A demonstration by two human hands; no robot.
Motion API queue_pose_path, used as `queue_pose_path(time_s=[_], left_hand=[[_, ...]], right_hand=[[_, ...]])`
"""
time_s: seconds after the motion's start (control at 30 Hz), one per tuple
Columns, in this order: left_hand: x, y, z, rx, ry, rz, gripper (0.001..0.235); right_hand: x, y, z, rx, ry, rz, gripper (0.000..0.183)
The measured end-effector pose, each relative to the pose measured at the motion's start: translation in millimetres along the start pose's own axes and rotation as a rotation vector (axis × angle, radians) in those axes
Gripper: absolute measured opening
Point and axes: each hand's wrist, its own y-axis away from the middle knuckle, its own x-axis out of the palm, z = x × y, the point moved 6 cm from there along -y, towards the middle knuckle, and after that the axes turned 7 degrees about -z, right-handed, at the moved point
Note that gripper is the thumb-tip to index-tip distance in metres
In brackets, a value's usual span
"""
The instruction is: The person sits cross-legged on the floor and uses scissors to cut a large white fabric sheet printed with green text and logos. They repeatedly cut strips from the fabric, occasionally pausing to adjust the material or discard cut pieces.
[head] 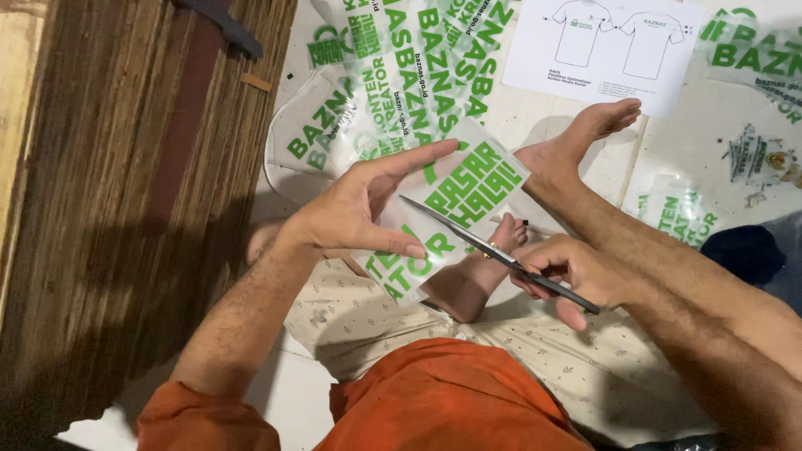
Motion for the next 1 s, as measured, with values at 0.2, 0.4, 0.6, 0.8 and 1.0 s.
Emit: queue_pose_path(time_s=[0.2, 0.4, 0.6, 0.8, 1.0], left_hand=[[11, -4, 12, -0.09, 0.231, 0.059, 0.101], [-2, -3, 44, -0.094, 0.451, -0.061, 0.11], [-3, 9, 60, -0.148, 0.468, -0.119, 0.11], [-49, 35, 40, -0.095, 0.062, -0.251, 0.112], [-101, 73, 18, 0.108, -0.25, -0.51, 0.106]], right_hand=[[9, -4, -4, 0.019, -0.028, 0.05, 0.085], [6, 5, -58, -0.003, -0.238, 0.065, 0.065], [24, 2, -75, 0.003, -0.33, 0.082, 0.063], [26, -16, -57, 0.032, -0.371, 0.013, 0.067], [-5, -42, -181, 0.339, 0.49, -0.52, 0.052]])
